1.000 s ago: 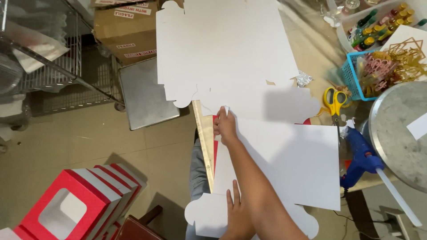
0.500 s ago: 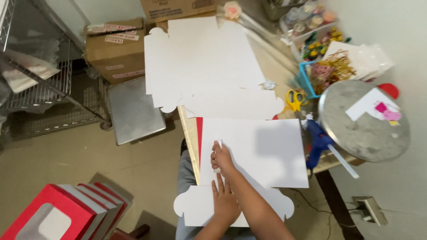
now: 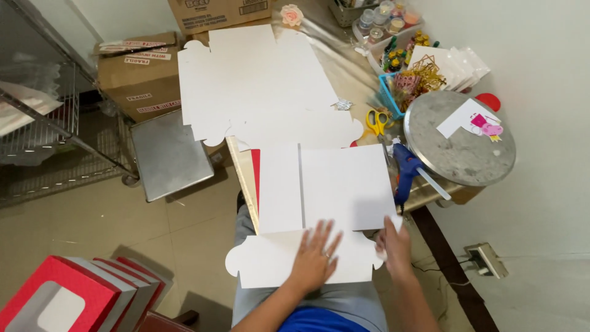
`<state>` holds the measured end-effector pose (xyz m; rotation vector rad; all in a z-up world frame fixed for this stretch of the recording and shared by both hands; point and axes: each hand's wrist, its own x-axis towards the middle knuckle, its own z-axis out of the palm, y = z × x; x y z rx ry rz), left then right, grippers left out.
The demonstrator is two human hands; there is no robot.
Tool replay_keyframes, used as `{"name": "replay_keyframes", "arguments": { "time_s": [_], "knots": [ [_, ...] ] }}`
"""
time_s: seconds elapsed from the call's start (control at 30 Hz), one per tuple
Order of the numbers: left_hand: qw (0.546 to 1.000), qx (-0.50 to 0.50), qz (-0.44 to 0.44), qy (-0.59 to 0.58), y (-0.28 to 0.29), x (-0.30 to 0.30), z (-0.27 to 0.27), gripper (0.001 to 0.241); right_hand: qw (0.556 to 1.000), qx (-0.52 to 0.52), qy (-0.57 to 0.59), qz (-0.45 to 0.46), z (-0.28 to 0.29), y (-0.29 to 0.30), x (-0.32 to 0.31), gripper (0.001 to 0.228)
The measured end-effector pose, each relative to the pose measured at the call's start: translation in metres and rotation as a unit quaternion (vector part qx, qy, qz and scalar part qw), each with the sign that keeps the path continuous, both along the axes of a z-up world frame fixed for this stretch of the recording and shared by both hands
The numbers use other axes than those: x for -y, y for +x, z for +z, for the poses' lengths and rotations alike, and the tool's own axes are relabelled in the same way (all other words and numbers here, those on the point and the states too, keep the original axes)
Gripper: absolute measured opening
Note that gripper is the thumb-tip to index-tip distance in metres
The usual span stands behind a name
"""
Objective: Assembling and taping cardboard cake boxes.
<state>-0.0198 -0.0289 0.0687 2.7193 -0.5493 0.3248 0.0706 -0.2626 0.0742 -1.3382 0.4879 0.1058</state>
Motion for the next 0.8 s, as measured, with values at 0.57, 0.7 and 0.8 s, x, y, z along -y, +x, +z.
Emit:
{"name": "replay_keyframes", "arguments": {
  "time_s": [0.57,0.7,0.8],
  "knots": [
    [0.883,-0.039,0.467,0.013,0.07,-0.223,0.028,0.072,0.977,-0.187,-0.093,-0.039,-0.084,-0.096,0.097,0.034],
    [0.84,-0.231,0.491,0.001,0.095,-0.26,-0.005,0.067,0.988,-0.131,-0.076,0.005,-0.088,-0.075,0.081,0.031],
    [0.824,-0.288,0.482,-0.08,0.102,-0.256,-0.053,0.072,0.985,-0.144,-0.083,0.039,-0.089,-0.074,0.072,0.037]
  ]
}}
